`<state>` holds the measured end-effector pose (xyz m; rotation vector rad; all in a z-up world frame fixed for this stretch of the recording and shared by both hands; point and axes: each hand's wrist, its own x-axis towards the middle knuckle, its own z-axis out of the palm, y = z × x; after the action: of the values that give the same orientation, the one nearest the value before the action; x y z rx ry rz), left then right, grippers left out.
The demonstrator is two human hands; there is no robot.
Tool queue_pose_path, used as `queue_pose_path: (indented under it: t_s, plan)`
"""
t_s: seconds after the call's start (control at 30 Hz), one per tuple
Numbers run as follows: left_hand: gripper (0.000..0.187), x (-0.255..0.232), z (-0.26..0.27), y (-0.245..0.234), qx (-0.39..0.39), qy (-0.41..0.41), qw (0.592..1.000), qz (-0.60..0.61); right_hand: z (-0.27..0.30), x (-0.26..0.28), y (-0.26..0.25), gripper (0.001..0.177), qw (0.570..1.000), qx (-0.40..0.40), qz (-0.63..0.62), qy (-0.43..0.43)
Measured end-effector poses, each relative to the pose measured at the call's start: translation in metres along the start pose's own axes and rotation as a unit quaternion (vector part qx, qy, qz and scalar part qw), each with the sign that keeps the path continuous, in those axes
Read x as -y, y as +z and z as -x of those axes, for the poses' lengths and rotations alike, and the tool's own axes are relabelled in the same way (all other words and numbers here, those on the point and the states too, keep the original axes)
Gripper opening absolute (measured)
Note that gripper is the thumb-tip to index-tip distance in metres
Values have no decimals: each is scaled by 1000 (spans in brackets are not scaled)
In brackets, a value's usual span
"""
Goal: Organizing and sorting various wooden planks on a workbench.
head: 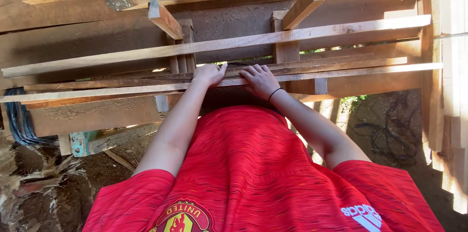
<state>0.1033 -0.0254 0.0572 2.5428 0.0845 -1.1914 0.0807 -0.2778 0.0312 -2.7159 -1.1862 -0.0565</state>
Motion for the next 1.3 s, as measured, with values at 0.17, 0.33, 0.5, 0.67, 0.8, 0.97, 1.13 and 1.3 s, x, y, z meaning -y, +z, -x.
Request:
queue_pose_path:
  t_s: [0.17, 0.33, 0.5, 0.67, 0.8, 0.97, 1.13, 1.3]
  plan:
    - [77, 9, -18, 11, 8, -3, 1000, 13, 3, -1, -1, 60, 1000, -7, -9, -1]
    - [75, 20, -15, 23, -43, -13, 999, 27, -9, 7, -19, 49, 995, 15, -92, 32]
    - [39, 27, -37, 49, -388, 28, 902, 188, -46, -30, 34, 22, 975, -122, -74, 173]
    - [26, 36, -75, 54, -423, 35, 905, 35, -66, -41, 15, 30, 960, -161, -34, 226]
    - [57, 23, -53, 46, -396, 37, 917, -35, -67, -24, 2, 72, 965, 32, -40, 256]
    - [88, 14, -33, 24, -303, 11, 953, -21, -74, -28, 5, 94, 948, 149, -52, 278]
    - [82, 27, -56, 41, -318, 11, 948, -8, -68, -28, 11, 85, 956, 83, -40, 279]
    - [40, 42, -81, 60, -388, 20, 921, -13, -61, -38, 36, 53, 956, 116, -68, 259]
